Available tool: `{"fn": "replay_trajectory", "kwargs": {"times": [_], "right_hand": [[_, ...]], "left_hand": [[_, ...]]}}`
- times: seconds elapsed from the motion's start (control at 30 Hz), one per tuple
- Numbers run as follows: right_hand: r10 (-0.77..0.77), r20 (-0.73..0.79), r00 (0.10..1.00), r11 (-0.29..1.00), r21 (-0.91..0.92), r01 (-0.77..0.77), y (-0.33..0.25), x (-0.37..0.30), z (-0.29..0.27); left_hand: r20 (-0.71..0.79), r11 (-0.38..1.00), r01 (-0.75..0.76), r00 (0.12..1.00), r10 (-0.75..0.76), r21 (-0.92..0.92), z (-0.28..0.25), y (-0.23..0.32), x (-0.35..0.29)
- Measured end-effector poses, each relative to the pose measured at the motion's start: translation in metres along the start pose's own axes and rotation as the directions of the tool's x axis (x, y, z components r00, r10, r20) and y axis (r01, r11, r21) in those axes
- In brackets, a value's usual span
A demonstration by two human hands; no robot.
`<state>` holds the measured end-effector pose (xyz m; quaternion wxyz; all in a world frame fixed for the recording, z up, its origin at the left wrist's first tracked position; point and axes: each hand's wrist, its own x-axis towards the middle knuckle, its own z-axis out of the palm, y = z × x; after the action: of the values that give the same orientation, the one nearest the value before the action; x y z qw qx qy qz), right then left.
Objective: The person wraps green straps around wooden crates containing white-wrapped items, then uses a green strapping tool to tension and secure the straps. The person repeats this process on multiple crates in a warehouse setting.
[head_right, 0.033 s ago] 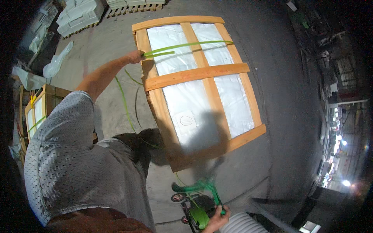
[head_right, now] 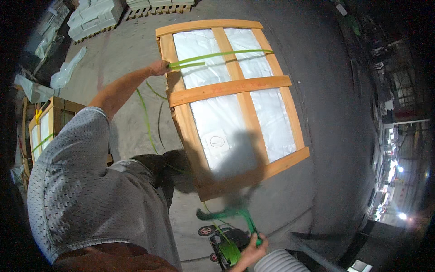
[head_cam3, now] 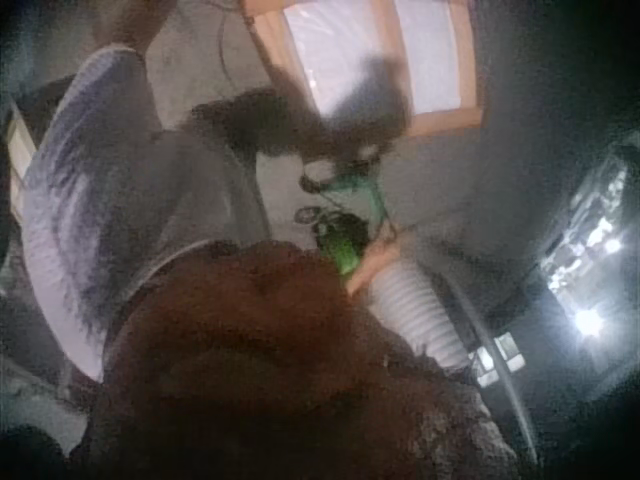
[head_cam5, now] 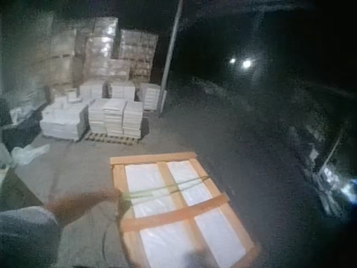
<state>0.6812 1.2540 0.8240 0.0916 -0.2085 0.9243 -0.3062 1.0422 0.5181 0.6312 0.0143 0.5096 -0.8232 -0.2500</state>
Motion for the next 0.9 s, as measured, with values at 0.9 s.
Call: {"fn": "replay_trajectory", "kwargs": {"times": [0.9], "right_hand": [[-0.285, -0.073, 0.956, 0.952, -0.141, 0.273, -0.425, 0.147, 0.459]], "left_hand": [[0.413, 0.917, 0.041, 0.9, 0.138, -0.397, -0.04, -0.155, 0.115]]}}
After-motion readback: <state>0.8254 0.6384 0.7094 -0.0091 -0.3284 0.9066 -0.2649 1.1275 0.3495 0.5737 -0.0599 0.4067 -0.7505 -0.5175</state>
